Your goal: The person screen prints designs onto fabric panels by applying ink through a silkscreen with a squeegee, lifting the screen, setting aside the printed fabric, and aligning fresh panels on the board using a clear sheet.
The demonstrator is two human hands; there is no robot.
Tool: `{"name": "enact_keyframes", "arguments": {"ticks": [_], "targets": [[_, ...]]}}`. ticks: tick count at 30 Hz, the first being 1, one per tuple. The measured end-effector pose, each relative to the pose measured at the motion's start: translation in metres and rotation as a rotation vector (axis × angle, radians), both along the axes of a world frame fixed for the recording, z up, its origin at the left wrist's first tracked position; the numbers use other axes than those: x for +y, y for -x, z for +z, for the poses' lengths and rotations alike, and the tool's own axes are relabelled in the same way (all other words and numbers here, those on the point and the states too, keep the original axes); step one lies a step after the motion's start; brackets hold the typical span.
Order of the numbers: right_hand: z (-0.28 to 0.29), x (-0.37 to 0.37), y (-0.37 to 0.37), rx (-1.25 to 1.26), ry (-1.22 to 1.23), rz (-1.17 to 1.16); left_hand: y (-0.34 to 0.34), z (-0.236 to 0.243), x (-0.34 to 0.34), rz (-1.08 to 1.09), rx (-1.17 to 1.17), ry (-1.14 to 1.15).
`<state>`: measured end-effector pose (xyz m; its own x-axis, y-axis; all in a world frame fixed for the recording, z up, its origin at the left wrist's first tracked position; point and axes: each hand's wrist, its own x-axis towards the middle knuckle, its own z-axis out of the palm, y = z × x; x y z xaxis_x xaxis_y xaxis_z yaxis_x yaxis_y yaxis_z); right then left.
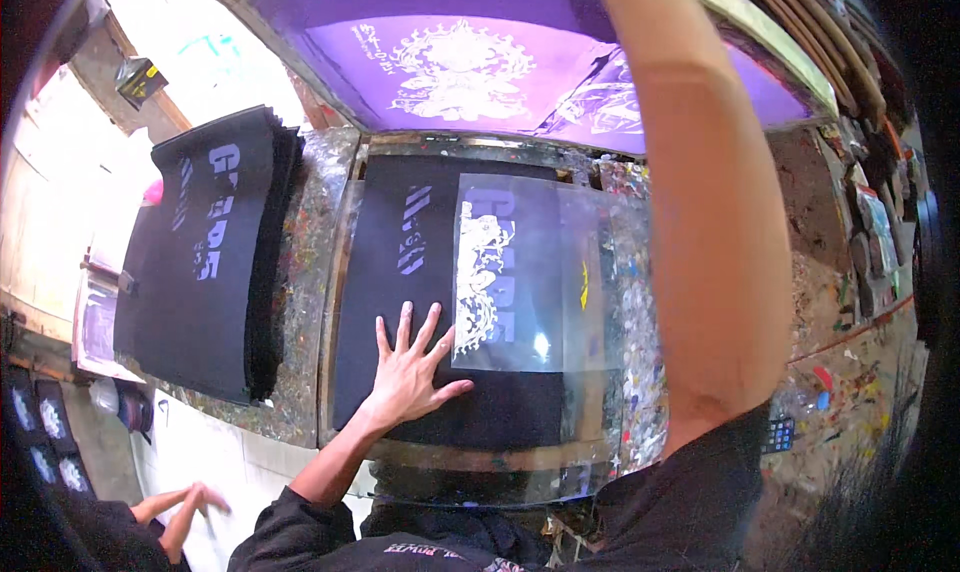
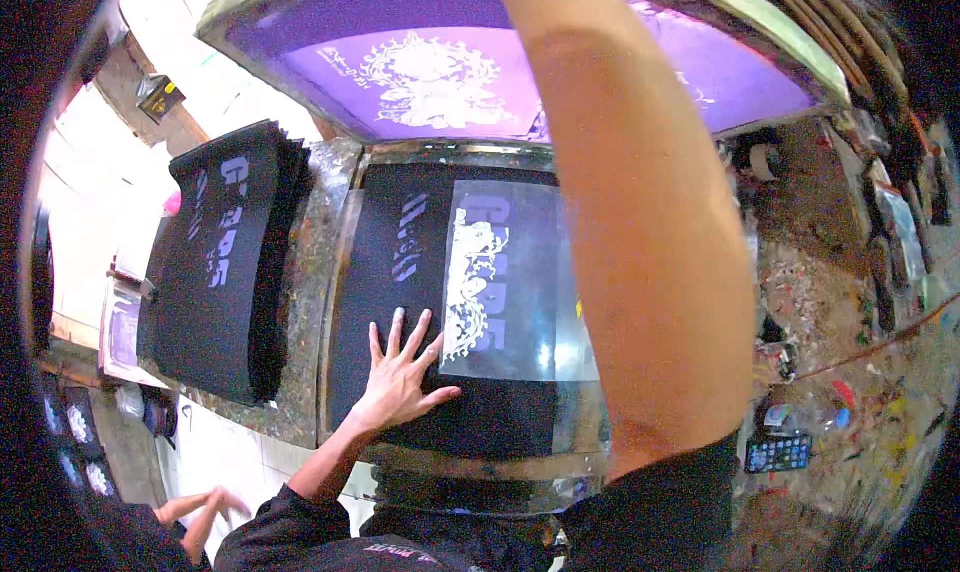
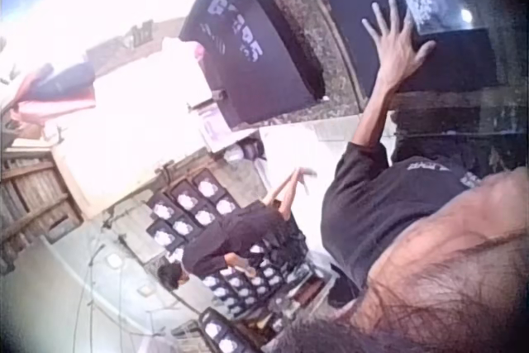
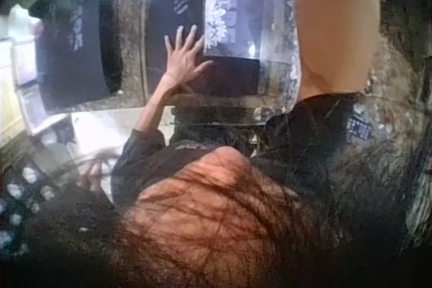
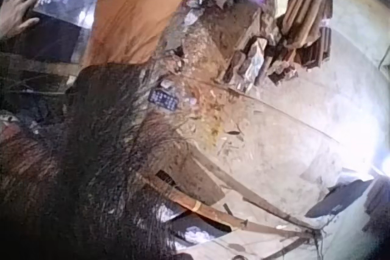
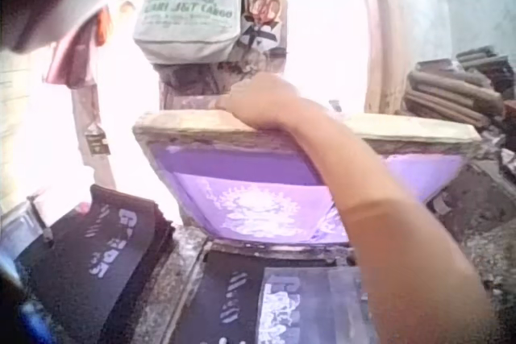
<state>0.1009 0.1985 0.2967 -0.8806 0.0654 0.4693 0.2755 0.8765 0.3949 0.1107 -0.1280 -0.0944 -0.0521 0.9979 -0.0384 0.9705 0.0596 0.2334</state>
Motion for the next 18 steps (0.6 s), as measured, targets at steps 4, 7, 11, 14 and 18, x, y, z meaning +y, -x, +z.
{"name": "enact_keyframes", "arguments": {"ticks": [4, 7, 11, 14, 18], "targets": [[-0.008, -0.021, -0.017, 0.266, 0.505, -0.157, -0.079, 0.023, 0.063, 0.09, -0.246, -0.033], [-0.016, -0.031, -0.013, 0.349, 0.47, -0.211, -0.124, -0.013, 0.14, -0.245, -1.448, -0.035], [-0.052, -0.093, -0.052, 0.288, 0.386, -0.355, -0.108, 0.087, 0.122, 0.013, -2.08, -0.587], [-0.069, -0.151, -0.087, 0.284, 0.397, -0.314, -0.051, 0.141, 0.05, 0.302, -1.728, -0.874], [-0.151, -0.227, -0.122, 0.35, 0.323, -0.234, 0.001, 0.154, -0.037, 0.391, -1.749, -1.015]]}}
